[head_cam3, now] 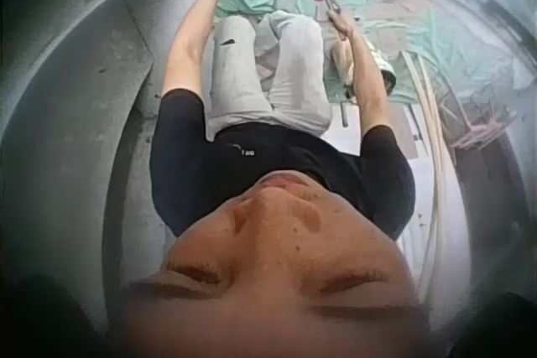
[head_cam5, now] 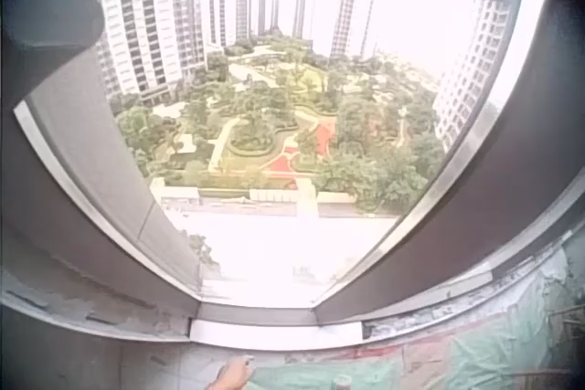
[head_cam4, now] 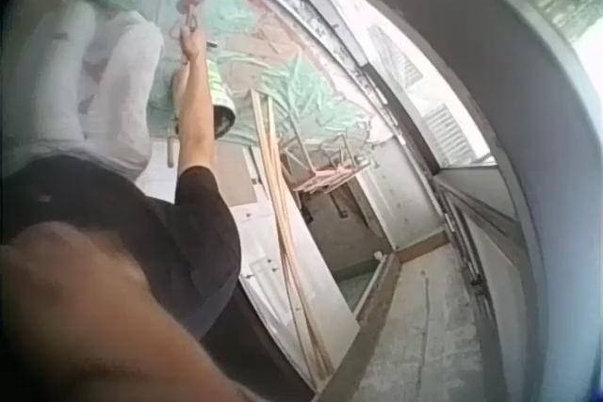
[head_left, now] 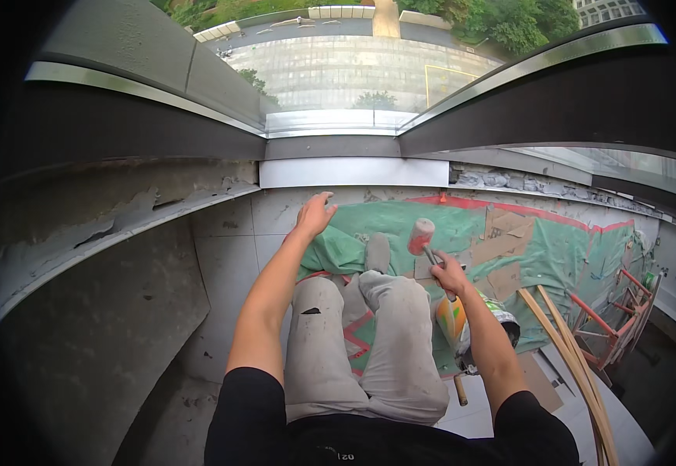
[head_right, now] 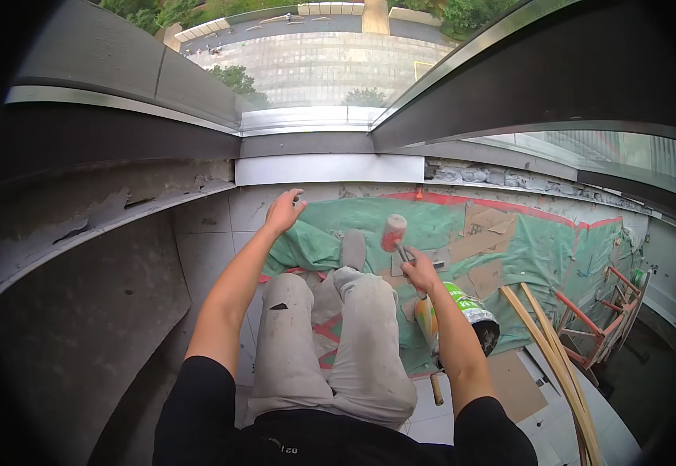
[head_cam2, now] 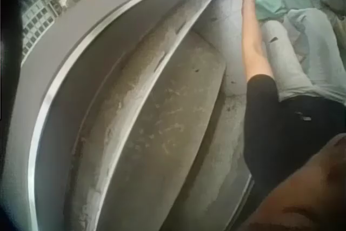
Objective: Installing a tile or sill plate on a window frame using mortar and a rubber mallet.
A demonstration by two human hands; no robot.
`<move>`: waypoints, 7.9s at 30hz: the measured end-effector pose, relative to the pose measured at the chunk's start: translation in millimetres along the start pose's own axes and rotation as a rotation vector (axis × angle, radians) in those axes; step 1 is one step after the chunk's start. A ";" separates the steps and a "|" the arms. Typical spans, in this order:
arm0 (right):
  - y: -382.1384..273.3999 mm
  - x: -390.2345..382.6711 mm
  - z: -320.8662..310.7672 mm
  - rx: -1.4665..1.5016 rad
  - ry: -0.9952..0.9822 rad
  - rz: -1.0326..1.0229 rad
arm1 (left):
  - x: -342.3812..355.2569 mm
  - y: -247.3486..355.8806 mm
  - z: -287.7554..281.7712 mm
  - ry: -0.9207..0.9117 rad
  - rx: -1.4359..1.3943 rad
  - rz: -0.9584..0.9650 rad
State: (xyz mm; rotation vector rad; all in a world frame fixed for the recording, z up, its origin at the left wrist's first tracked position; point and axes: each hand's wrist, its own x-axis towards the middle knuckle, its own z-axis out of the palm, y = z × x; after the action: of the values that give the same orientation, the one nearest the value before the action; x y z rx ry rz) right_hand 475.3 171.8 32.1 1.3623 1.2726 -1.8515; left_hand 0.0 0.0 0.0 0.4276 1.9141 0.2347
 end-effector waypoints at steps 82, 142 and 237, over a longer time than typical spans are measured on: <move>-45.3 250.0 -61.4 -0.211 0.985 -1.006 | 275.8 15.8 114.5 0.867 0.820 0.972; -144.2 282.9 70.4 -0.496 0.493 -1.123 | 273.0 -60.4 84.1 1.003 0.699 0.700; -151.1 308.9 80.8 -0.542 0.430 -1.109 | 272.6 -64.0 73.1 1.028 0.619 0.702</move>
State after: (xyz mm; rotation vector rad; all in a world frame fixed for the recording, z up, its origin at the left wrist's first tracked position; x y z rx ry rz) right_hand 202.4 202.9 -190.0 0.7785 2.9004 -1.5428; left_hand -33.4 48.1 -283.4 1.6497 2.7532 0.3526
